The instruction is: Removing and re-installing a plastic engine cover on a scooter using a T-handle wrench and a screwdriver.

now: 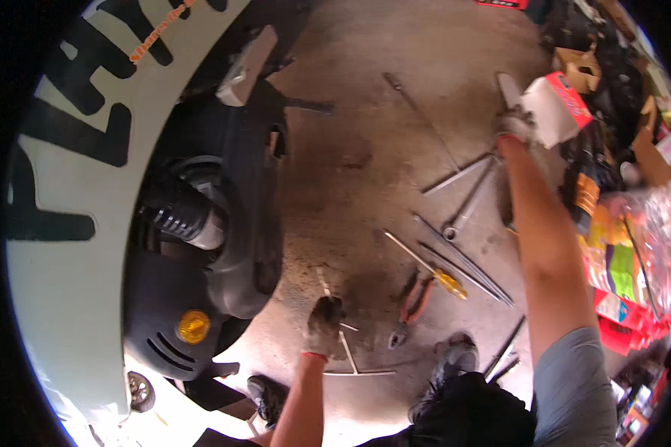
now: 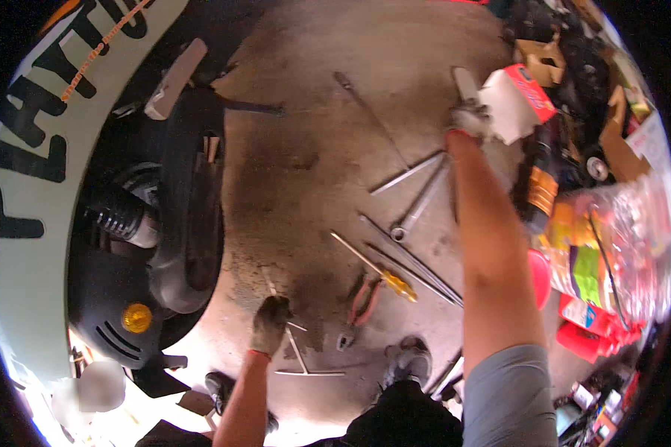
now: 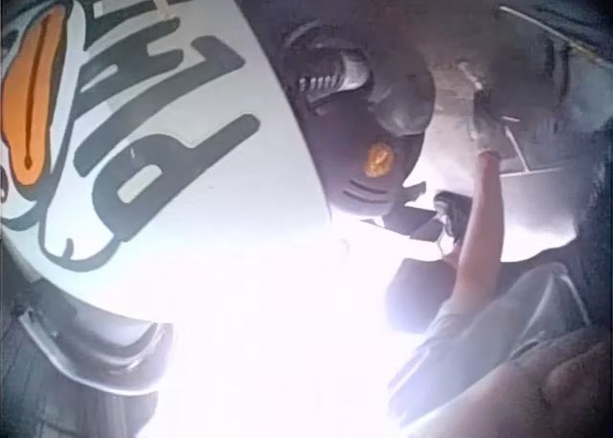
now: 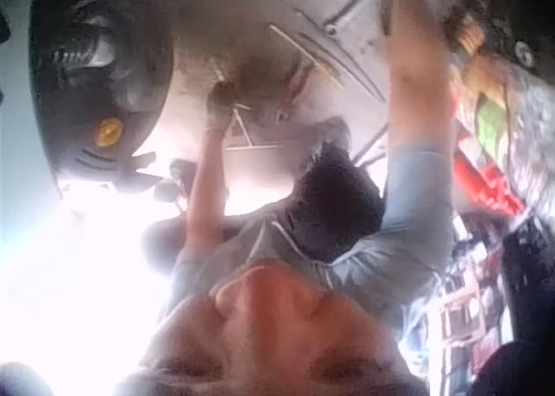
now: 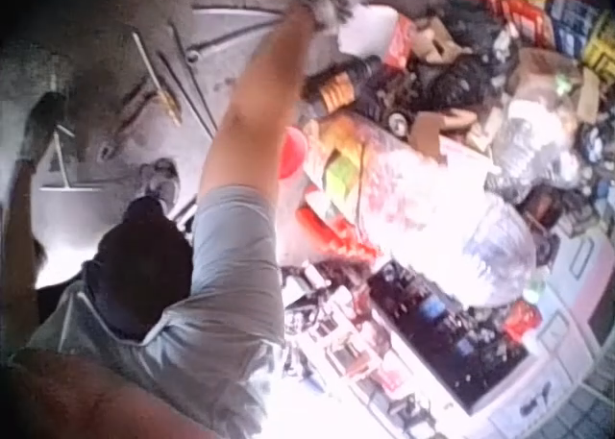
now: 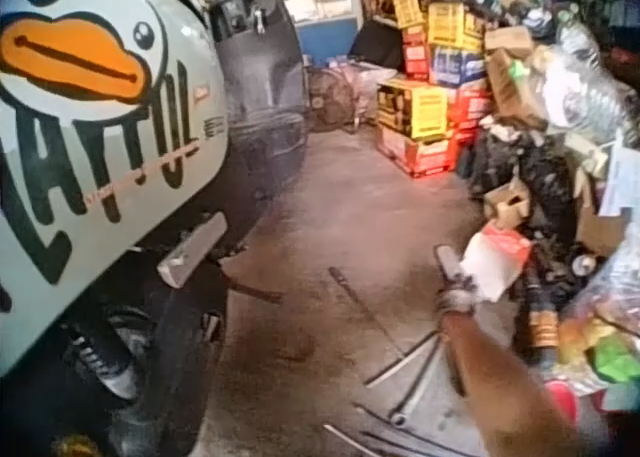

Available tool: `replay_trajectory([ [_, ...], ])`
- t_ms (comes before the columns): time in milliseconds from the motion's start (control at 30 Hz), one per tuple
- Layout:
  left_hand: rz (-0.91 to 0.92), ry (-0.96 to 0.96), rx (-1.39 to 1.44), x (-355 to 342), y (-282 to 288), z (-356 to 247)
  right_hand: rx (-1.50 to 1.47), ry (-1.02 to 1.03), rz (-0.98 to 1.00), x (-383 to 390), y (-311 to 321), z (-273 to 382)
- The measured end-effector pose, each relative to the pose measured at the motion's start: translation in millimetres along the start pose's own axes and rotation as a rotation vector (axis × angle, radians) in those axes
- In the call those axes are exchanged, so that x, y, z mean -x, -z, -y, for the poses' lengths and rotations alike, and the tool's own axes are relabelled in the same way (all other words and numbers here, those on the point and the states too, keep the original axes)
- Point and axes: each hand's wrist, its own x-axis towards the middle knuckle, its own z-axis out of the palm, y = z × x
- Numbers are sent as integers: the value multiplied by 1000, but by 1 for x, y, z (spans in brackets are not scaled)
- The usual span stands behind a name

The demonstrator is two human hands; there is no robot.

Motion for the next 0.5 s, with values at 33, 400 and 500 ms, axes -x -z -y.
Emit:
replay_trajectory([
  [33, -6, 338, 294, 3, 1, -7, -51, -66, 1, -10, -2, -2],
  [400, -195, 806, 934, -30, 47, -48, -244, -146, 187, -27, 21, -11],
  [500, -189, 692, 845, -50, 56, -50, -335, 299, -30, 10, 40, 17],
])
